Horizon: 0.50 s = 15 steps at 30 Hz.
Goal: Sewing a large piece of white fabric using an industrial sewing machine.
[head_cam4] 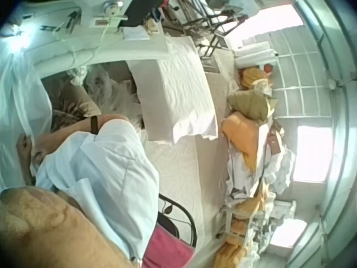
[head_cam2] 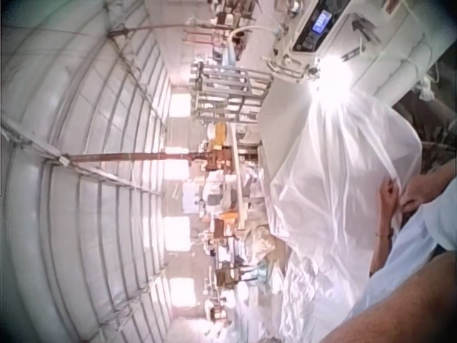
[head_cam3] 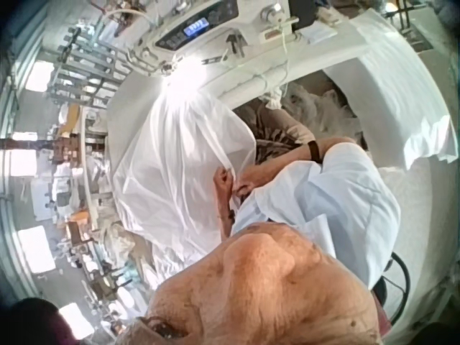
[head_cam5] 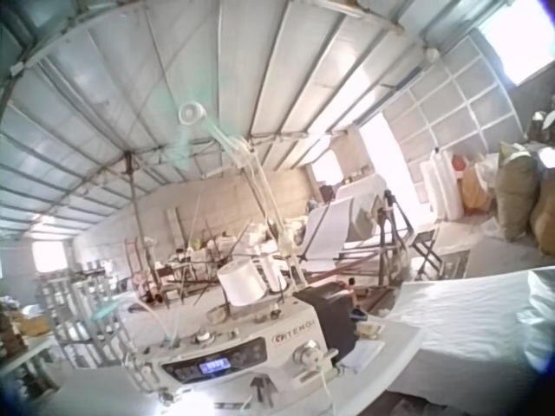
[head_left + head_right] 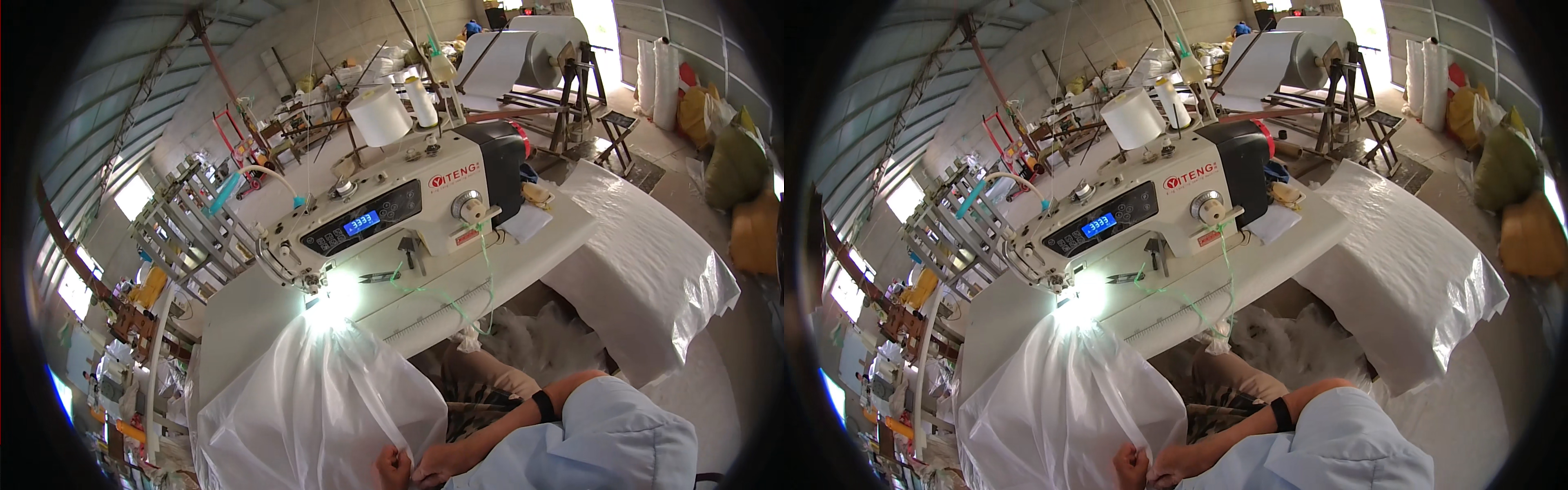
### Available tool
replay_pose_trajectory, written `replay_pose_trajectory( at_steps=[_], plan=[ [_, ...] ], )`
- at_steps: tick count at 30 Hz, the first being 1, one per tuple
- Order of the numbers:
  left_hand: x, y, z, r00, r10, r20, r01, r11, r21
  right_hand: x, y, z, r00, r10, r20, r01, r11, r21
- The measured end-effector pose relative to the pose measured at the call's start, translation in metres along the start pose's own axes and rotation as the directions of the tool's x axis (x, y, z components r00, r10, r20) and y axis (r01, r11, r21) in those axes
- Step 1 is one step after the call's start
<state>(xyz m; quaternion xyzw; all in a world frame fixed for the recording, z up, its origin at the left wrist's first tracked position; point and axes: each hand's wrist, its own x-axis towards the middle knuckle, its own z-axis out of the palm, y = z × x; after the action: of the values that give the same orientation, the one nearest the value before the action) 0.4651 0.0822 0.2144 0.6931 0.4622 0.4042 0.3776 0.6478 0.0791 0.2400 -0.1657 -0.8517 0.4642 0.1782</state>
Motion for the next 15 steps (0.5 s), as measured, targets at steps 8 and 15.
replay_pose_trajectory(
  at_steps=[8, 15],
  plan=[
    [-0.0011, -0.0043, 0.0021, 1.0, -0.018, -0.023, 0.016, 0.997, -0.075, 0.0018, -0.0028, 0.0005, 1.0, 0.003, -0.013, -0.003, 1.0, 0.009],
    [-0.0022, -0.0091, -0.0009, 0.996, 0.069, -0.06, -0.07, 0.997, -0.021, 0.0045, 0.0005, 0.0056, 1.0, 0.0, -0.008, 0.0, 1.0, 0.021]
  ],
)
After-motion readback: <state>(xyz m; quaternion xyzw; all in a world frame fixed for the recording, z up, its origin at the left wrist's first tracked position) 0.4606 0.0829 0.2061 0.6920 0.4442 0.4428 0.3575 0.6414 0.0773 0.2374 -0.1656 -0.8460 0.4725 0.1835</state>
